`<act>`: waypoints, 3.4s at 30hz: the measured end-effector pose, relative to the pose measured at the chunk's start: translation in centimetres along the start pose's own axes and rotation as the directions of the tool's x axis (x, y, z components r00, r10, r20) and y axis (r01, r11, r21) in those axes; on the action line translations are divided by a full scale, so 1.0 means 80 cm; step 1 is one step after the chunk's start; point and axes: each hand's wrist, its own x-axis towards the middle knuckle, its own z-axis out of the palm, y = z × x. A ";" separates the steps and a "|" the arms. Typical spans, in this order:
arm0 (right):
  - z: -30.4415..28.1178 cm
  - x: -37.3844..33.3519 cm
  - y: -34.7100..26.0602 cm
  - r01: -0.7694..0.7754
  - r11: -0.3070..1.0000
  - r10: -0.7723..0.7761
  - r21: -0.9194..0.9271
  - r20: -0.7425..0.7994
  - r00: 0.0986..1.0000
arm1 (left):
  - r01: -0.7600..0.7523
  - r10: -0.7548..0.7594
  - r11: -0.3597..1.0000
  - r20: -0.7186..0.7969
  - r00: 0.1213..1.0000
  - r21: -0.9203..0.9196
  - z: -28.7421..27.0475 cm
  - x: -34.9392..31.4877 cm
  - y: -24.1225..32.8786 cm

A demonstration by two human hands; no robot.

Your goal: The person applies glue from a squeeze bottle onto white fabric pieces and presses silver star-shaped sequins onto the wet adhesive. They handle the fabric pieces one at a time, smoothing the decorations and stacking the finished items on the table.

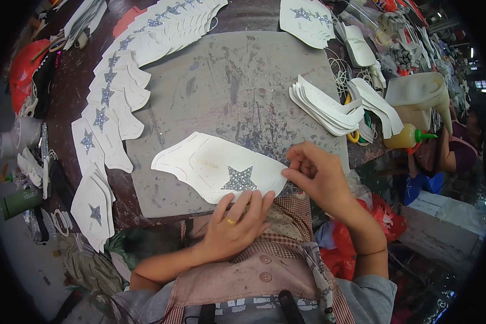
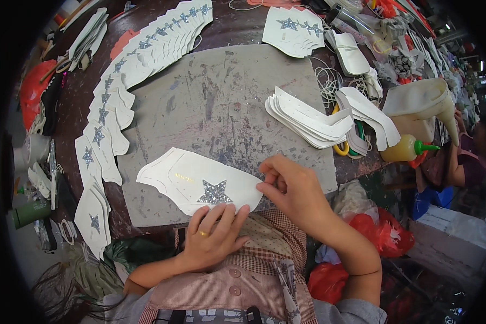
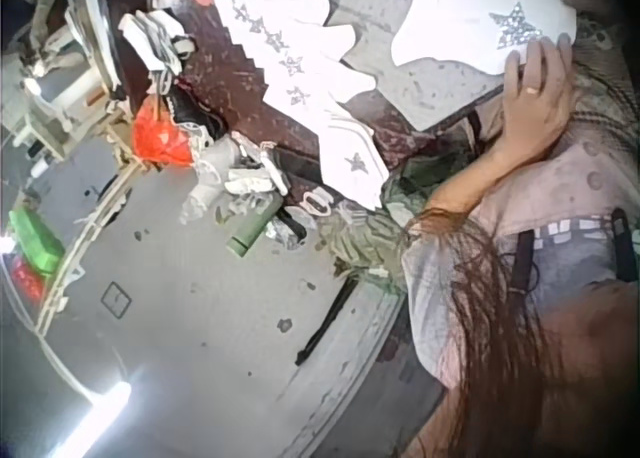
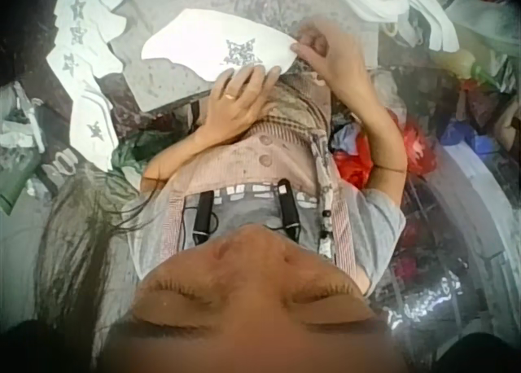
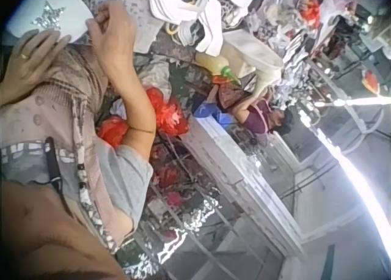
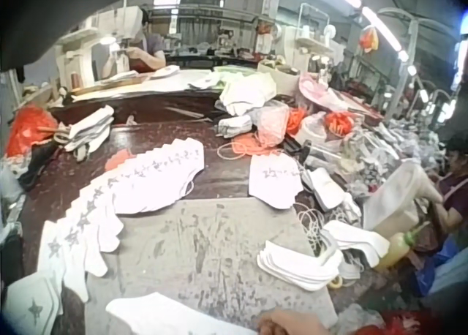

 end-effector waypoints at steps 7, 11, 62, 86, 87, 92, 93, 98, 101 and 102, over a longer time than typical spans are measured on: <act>-0.014 0.011 -0.033 0.411 0.905 -0.412 -0.109 0.015 0.911 | 0.113 -0.165 0.875 -0.069 0.984 -0.471 -0.055 0.024 -0.070; 0.039 -0.009 -0.019 0.401 0.908 -0.400 -0.116 0.039 0.916 | 0.398 -0.539 0.828 -0.371 0.756 -0.394 -0.083 -0.026 -0.114; -0.020 0.055 0.066 0.414 0.906 -0.383 -0.092 -0.597 0.705 | 0.768 -0.748 0.621 -0.412 0.520 -0.157 -0.175 -0.209 -0.207; 0.017 0.008 0.056 0.237 0.879 -0.051 0.412 -0.415 0.908 | 0.799 -0.815 0.458 0.176 0.553 -0.388 0.111 0.442 -0.212; 0.016 0.007 0.055 0.246 0.871 -0.053 0.426 -0.415 0.908 | 0.769 -0.789 0.520 0.135 0.599 -0.372 0.107 0.435 -0.232; 0.017 0.008 0.054 0.249 0.817 -0.011 0.520 -0.418 0.909 | 0.343 -0.547 0.590 -0.049 0.836 -0.731 0.008 0.354 -0.271; 0.013 0.006 0.060 0.247 0.812 0.006 0.529 -0.431 0.902 | 0.206 -0.454 0.594 -0.112 0.884 -0.778 -0.017 0.338 -0.260; 0.000 -0.001 0.076 0.315 0.687 0.057 0.655 -0.481 0.875 | 0.363 -0.240 0.482 0.279 0.930 -0.798 -0.136 0.181 -0.182; 0.003 0.011 0.079 0.310 0.667 0.018 0.678 -0.430 0.903 | 0.288 -0.112 0.717 0.303 0.946 -0.635 -0.102 0.077 -0.164; 0.002 0.013 0.078 0.291 0.689 0.016 0.664 -0.416 0.909 | 0.266 -0.129 0.786 0.273 0.953 -0.559 -0.082 0.065 -0.158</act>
